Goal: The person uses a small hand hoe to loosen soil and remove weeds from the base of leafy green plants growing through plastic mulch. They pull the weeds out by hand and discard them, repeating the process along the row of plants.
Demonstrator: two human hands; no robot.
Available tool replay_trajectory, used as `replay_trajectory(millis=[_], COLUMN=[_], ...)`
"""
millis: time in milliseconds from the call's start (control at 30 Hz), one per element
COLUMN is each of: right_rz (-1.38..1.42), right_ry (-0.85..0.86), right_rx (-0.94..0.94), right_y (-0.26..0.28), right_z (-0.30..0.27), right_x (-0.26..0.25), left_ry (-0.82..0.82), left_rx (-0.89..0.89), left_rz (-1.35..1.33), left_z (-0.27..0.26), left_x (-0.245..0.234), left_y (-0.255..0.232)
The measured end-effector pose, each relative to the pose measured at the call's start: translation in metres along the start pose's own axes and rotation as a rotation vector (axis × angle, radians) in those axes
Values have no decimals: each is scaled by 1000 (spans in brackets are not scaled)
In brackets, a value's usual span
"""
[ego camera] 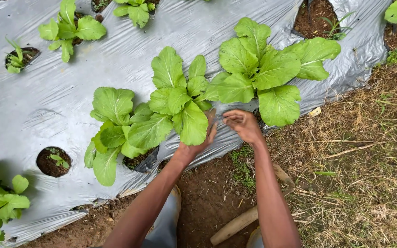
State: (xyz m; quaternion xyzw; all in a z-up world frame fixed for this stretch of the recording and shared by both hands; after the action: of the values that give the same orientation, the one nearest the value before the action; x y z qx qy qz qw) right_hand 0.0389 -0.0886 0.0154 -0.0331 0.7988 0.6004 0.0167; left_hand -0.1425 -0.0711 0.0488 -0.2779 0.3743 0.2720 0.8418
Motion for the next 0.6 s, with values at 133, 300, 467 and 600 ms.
replay_trajectory(millis=[133,300,467,600], right_rz=[30,71,-124,-290], right_ry=[5,-189,-176,158], right_rx=[-58,-68,-94,-119], right_y=[2,0,21,50], right_z=[7,25,31,10], right_x=[18,31,46,57], left_ry=[76,237,359,370], left_rx=[-71,-187,-309,-385], left_rz=[34,96,149,-12], left_z=[21,31,28,15], left_x=[-23,-38,-48,-54], left_y=[26,22,11,17])
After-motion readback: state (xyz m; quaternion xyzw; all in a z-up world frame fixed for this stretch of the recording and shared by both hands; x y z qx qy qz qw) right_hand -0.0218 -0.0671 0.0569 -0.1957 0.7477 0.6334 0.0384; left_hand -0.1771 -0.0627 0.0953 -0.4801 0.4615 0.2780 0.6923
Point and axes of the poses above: each hand's wrist, its own z-axis towards the middle knuckle, its own x-axis out of the palm, y = z × x, the point moved 4 cm from there along z, towards the middle knuckle
